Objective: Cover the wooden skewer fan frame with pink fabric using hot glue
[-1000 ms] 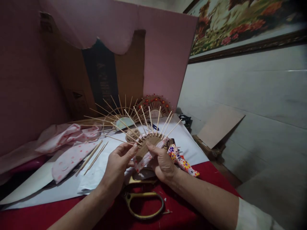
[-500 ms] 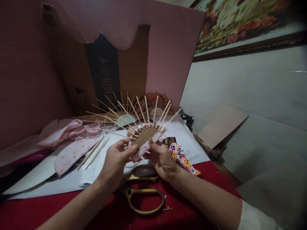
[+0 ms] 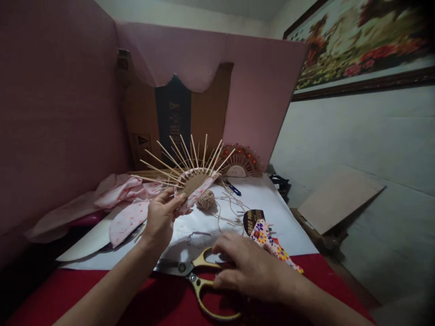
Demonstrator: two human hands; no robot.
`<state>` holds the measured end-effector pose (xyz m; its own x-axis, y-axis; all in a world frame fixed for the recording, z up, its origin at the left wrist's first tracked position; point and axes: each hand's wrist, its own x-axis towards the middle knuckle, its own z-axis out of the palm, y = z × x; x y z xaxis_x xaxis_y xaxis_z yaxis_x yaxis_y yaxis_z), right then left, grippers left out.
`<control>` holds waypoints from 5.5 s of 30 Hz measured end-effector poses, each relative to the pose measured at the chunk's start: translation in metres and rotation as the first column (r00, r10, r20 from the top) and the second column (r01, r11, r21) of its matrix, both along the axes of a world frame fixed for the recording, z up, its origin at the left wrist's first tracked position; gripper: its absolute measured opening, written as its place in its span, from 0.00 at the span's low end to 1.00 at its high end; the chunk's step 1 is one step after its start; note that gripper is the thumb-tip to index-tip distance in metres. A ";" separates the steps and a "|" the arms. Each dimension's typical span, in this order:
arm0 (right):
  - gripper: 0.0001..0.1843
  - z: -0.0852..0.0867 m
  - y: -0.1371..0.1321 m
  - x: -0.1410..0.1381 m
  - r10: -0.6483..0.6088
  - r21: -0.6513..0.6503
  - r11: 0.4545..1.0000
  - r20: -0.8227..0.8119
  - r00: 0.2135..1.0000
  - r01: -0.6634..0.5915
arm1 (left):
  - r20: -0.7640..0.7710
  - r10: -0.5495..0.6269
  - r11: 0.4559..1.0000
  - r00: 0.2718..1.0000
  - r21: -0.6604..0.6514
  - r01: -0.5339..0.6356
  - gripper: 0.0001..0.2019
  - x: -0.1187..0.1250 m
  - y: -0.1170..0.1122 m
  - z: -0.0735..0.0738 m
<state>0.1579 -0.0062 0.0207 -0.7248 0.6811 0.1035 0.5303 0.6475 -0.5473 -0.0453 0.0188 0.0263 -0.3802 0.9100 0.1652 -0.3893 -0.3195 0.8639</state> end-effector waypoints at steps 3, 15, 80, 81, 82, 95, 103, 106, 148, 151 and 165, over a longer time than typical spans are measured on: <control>0.18 -0.001 -0.010 -0.002 -0.018 0.029 0.999 0.131 0.991 0.014 | 0.010 -0.031 0.999 0.999 0.012 0.031 0.13 0.000 -0.002 0.000; 0.16 0.004 -0.008 -0.016 0.062 0.042 0.997 0.185 0.981 -0.071 | 0.039 -0.036 0.999 0.999 -0.027 0.037 0.14 0.000 -0.003 0.002; 0.15 0.015 -0.011 0.076 -0.042 0.495 0.868 0.022 0.999 0.026 | -0.106 -0.006 1.000 0.994 0.001 0.006 0.04 -0.007 -0.001 0.011; 0.14 0.013 -0.008 0.067 -0.036 0.466 0.884 0.034 0.999 0.016 | -0.104 -0.008 1.000 0.995 0.011 0.010 0.04 -0.008 0.000 0.010; 0.14 0.010 -0.003 0.058 -0.022 0.443 0.897 0.042 0.999 0.001 | -0.103 -0.012 1.000 0.995 0.020 0.014 0.05 -0.008 0.000 0.010; 0.14 -0.031 0.063 -0.012 0.141 0.423 0.895 0.039 0.989 -0.144 | -0.073 -0.138 0.990 0.988 -0.018 0.137 0.02 0.000 -0.006 0.009; 0.08 -0.017 0.035 -0.001 -0.079 0.498 0.866 0.041 0.996 0.048 | -0.064 -0.134 0.990 0.989 -0.045 0.131 0.03 0.002 -0.008 0.010; 0.10 -0.012 0.010 0.002 -0.131 0.431 0.898 0.079 0.988 0.085 | -0.048 -0.111 0.992 0.993 -0.064 0.108 0.04 0.003 -0.008 0.011; 0.19 -0.002 0.028 -0.037 -0.424 -0.640 0.760 -0.622 0.659 -0.115 | -0.054 -0.257 0.966 0.965 -0.023 0.256 0.06 0.008 -0.015 0.007; 0.18 -0.007 0.033 -0.048 -0.515 -0.664 0.704 -0.722 0.462 -0.252 | -0.089 -0.268 0.963 0.959 -0.024 0.267 0.08 0.009 -0.016 0.005; 0.16 -0.024 0.033 -0.045 -0.608 -0.725 0.641 -0.681 0.409 -0.253 | -0.149 -0.180 0.980 0.972 -0.110 0.165 0.06 0.007 -0.010 -0.001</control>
<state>0.1125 0.0272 -0.0036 -0.3781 0.9257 0.0111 -0.4273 -0.1639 -0.8892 -0.0385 0.0084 0.0254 -0.1925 0.9741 0.1186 -0.2877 -0.1716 0.9422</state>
